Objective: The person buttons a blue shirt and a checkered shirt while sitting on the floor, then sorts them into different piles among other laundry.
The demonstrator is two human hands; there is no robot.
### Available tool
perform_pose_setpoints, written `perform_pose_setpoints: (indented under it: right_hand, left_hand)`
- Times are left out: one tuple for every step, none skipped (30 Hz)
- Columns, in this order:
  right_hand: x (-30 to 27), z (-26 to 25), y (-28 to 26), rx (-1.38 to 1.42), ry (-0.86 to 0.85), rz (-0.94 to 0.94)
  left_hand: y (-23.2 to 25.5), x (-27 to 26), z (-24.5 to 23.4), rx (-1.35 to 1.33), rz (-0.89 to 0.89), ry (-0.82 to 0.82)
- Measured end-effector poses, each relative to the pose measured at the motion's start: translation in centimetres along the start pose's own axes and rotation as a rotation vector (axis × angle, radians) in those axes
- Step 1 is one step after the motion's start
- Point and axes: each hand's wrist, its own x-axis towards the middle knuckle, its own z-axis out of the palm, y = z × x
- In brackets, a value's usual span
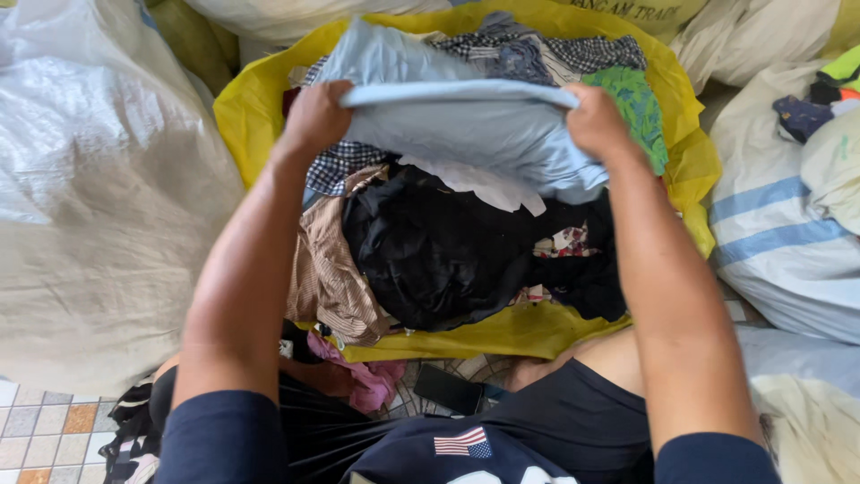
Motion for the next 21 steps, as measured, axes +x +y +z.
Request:
perform_pose_setpoints:
  right_hand:
    - [0.7, -1.7, -1.5, 0.02, -0.113, 0.189]
    - [1.0, -2.7, -2.5, 0.019, -0.113, 0.179]
    - [0.9, -3.6, -3.3, 0.06, -0.155, 0.065]
    - [0.8, -4.5, -4.1, 0.102, -0.197, -0.048]
    - [0.6, -4.8, -5.6, 0.101, -0.2, -0.054]
    - [0.3, -5.0, -7.2, 0.098, -0.248, -0.054]
    - [0.1, -4.9, -9.0, 0.096, -0.306, -0.059]
    - [0.0, -4.8, -9.9, 0.097, -0.318, -0.069]
    - [0.0, -4.5, -11.1, 0.036, -0.336, -0.071]
    - [0.0, -4.1, -12.3, -0.026, -0.352, -0.073]
    - [0.4, -3.1, -13.3, -0.022, -0.367, -0.096]
    - [0.8, -2.2, -14.4, -0.054, -0.389, -0.149]
    - [1.0, -1.1, -15.6, -0.088, -0.415, -0.202]
    - [1.1, 0.0, -17.0, -0.086, -0.436, -0.225]
    - [1.2, 1.2, -18.6, -0.072, -0.453, -0.235]
    - [1.3, 2.5, -20.2, -0.059, -0.471, -0.245]
    - [0.9, 3.7, -22.3, -0.057, -0.503, -0.275]
    - [0.5, 5.0, -24.5, -0.16, -0.561, -0.318]
    - [-0.1, 6.9, -26.7, -0.266, -0.633, -0.361]
    - [-0.3, 8.9, -28.6, -0.266, -0.679, -0.394]
    - [-0.5, 11.0, -30.4, -0.333, -0.682, -0.473]
  left_hand:
    - [0.5, 1.1, -2.7, -0.017, 0.046, -0.044]
    - [0.5, 1.4, -4.8, -0.013, 0.042, -0.035]
    - [0.7, 1.6, -6.7, -0.013, 0.138, 0.014]
    - [0.8, 1.7, -8.5, -0.012, 0.233, 0.063]
    - [0.4, 1.0, -9.8, -0.009, 0.229, 0.067]
    - [0.0, 0.3, -11.1, 0.002, 0.273, 0.041]
    - [-0.7, -0.9, -12.6, 0.016, 0.306, 0.014]
    - [-1.3, -2.1, -13.5, 0.022, 0.291, 0.017]
    - [-2.1, -3.7, -14.6, 0.028, 0.247, -0.025]
    - [-3.0, -5.3, -15.7, 0.033, 0.203, -0.068]
    - [-3.9, -7.1, -16.8, 0.046, 0.181, -0.059]
    - [-4.8, -8.9, -17.8, 0.034, 0.046, -0.1]
    - [-5.6, -11.2, -18.7, 0.016, -0.094, -0.14]
    - [-6.7, -13.3, -19.8, 0.023, -0.123, -0.129]
    - [-7.9, -15.7, -20.9, 0.04, -0.144, -0.081]
    - [-8.9, -18.2, -22.0, 0.058, -0.165, -0.034]
    - [-9.4, -21.2, -23.4, 0.068, -0.206, -0.022]
    - [-9.8, -24.2, -24.8, 0.127, -0.268, -0.018]
    - [-10.4, -28.1, -25.9, 0.18, -0.344, -0.025]
    - [-11.1, -31.7, -26.9, 0.182, -0.401, -0.023]
    - [-11.4, -35.3, -28.2, 0.211, -0.393, 0.061]
